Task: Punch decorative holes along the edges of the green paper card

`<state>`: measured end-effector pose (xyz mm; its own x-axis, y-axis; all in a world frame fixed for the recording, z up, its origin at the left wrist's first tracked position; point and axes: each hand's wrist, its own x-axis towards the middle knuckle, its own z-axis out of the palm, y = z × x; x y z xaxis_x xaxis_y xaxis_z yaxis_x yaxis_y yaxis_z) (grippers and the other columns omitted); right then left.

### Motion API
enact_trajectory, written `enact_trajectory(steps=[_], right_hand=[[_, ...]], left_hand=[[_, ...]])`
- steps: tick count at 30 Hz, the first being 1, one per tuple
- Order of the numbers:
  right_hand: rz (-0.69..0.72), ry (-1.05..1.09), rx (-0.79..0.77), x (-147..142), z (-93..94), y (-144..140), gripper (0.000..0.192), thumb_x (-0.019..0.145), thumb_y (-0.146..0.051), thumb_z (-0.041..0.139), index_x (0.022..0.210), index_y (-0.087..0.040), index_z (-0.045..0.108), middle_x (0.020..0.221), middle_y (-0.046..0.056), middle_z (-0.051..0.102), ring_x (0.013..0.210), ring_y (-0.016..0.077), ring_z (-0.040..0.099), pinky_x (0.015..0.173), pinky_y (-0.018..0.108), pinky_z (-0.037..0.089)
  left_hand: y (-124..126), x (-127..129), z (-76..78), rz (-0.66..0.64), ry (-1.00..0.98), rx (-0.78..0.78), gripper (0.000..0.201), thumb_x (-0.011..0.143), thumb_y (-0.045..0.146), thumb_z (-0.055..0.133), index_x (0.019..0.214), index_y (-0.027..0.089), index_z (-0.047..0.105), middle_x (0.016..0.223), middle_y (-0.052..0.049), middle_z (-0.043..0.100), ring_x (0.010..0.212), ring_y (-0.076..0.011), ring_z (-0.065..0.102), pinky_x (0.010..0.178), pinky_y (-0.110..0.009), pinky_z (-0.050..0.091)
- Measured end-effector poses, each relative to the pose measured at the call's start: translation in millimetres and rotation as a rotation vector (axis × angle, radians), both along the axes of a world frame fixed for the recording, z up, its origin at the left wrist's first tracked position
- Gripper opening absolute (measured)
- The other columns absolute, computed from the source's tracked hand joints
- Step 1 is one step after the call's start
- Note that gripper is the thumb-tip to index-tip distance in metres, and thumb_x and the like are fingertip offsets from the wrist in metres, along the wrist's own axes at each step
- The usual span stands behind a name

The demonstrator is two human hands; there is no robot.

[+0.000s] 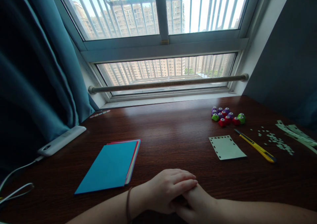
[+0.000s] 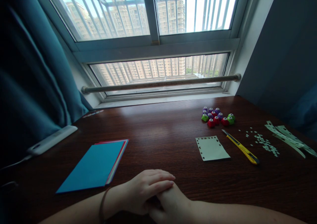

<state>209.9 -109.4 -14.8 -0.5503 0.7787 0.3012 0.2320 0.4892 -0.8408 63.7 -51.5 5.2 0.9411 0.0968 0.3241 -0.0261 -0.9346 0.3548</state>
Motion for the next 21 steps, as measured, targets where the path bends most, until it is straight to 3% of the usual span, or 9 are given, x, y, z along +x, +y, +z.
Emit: enact_trajectory(steps=[21], right_hand=[[0.007,-0.003,-0.035,-0.9,2.2,-0.3,0.041,0.068,-0.013,0.048,0.108,-0.010,0.058,0.107,0.012,0.061,0.100,0.0214,0.056,0.089,0.030,0.045]], left_hand=[[0.1,-0.3,-0.3,0.000,0.005,-0.007,0.060,0.073,0.020,0.049,0.129,0.014,0.028,0.120,-0.013,0.051,0.106,-0.0225,0.052,0.091,-0.035,0.044]])
